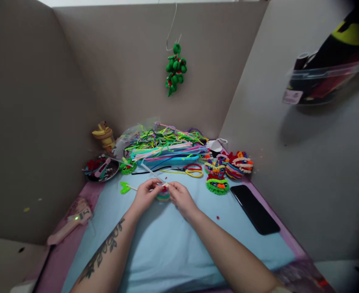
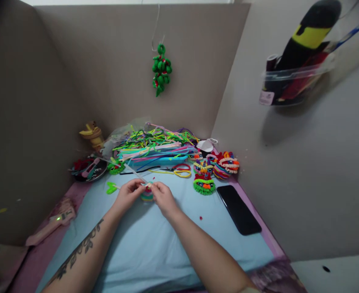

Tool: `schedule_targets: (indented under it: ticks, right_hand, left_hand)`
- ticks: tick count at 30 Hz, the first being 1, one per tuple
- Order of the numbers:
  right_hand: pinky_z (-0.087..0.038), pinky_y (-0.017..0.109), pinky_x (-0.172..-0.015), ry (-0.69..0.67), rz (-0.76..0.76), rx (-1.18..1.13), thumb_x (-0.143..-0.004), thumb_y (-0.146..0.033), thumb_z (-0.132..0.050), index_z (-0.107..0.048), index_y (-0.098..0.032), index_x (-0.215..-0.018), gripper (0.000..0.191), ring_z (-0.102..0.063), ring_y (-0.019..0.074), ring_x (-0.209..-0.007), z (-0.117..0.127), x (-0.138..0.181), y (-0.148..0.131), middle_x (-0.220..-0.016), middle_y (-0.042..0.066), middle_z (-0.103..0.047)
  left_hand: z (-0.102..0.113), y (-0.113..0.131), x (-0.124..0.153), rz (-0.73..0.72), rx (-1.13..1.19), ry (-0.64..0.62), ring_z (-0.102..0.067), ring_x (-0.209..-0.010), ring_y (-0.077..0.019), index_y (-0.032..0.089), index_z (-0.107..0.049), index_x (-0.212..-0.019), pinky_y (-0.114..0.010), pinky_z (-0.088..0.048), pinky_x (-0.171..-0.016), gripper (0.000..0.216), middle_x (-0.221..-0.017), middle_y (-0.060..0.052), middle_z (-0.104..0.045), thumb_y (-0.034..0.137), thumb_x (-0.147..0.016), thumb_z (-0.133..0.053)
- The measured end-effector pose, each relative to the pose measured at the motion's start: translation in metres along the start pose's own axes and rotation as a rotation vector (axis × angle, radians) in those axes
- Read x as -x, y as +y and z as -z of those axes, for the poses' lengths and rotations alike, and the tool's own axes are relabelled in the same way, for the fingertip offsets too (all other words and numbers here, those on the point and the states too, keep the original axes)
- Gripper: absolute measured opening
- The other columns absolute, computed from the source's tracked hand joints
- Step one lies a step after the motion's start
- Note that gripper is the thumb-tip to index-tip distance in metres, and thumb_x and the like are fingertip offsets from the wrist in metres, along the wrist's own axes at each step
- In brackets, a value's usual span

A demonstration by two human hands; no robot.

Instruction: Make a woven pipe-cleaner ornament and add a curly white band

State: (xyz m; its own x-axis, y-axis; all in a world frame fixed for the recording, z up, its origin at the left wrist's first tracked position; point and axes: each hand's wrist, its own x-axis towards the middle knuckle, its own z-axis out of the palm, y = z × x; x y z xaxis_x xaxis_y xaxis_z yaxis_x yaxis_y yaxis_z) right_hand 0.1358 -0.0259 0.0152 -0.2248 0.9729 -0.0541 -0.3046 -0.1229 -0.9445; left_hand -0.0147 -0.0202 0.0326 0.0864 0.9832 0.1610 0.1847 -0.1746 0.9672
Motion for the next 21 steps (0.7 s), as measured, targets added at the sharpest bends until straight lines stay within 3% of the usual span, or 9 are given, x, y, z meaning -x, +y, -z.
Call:
schedule_targets:
  ticks: [4, 9, 13, 18, 21]
  right_hand:
    - [-0.010, 0.020, -0.037, -0.130, -0.135, -0.116, -0.073, -0.054, -0.061, -0.047, -0.020, -0.073, 0.036, -0.015, 0.0039, -0.037, -0.0016, 0.0034, -0.0064, -0.047, -0.012, -0.027]
    - [-0.012, 0.018, -0.034, -0.286, -0.270, -0.191, -0.075, -0.051, -0.060, -0.046, -0.021, -0.073, 0.034, -0.016, 0.0037, -0.033, 0.0027, 0.0064, -0.0108, -0.044, -0.013, -0.028]
    - [-0.015, 0.018, -0.031, -0.351, -0.325, -0.176, -0.073, -0.048, -0.062, -0.049, -0.020, -0.071, 0.031, -0.019, 0.0043, -0.030, 0.0062, 0.0057, -0.0092, -0.040, -0.013, -0.029]
    - [-0.024, 0.018, -0.034, -0.219, -0.196, -0.107, -0.076, -0.057, -0.058, -0.055, -0.018, -0.085, 0.041, -0.038, 0.0057, -0.034, 0.0047, 0.0037, -0.0049, -0.052, -0.006, -0.053]
    - [-0.039, 0.021, -0.048, 0.000, 0.111, 0.170, -0.076, -0.047, -0.062, -0.057, -0.019, -0.094, 0.033, -0.052, 0.0093, -0.052, 0.0039, 0.0052, -0.0021, -0.072, -0.001, -0.061]
  left_hand:
    - [0.0011, -0.0014, -0.0004, 0.011, 0.029, -0.036, -0.059, -0.060, -0.0140, 0.014, -0.067, -0.087, -0.024, -0.047, -0.059, 0.032, -0.065, -0.002, -0.065, 0.042, -0.072, -0.068]
    - [0.0023, 0.0023, 0.0023, 0.006, 0.043, -0.072, -0.060, -0.063, -0.0141, 0.015, -0.070, -0.089, -0.025, -0.047, -0.063, 0.027, -0.070, -0.002, -0.067, 0.037, -0.074, -0.068]
    - [0.0028, 0.0055, 0.0042, -0.005, 0.060, -0.099, -0.062, -0.069, -0.0160, 0.015, -0.069, -0.078, -0.026, -0.049, -0.067, 0.023, -0.076, -0.005, -0.070, 0.037, -0.073, -0.068]
    - [0.0043, 0.0029, 0.0027, -0.015, 0.068, -0.045, -0.063, -0.073, -0.0162, 0.015, -0.066, -0.074, -0.027, -0.050, -0.070, 0.021, -0.079, -0.005, -0.070, 0.037, -0.075, -0.067]
    - [0.0045, 0.0007, 0.0005, -0.020, 0.065, 0.023, -0.063, -0.075, -0.0164, 0.015, -0.066, -0.074, -0.027, -0.050, -0.071, 0.022, -0.083, -0.006, -0.069, 0.036, -0.073, -0.068]
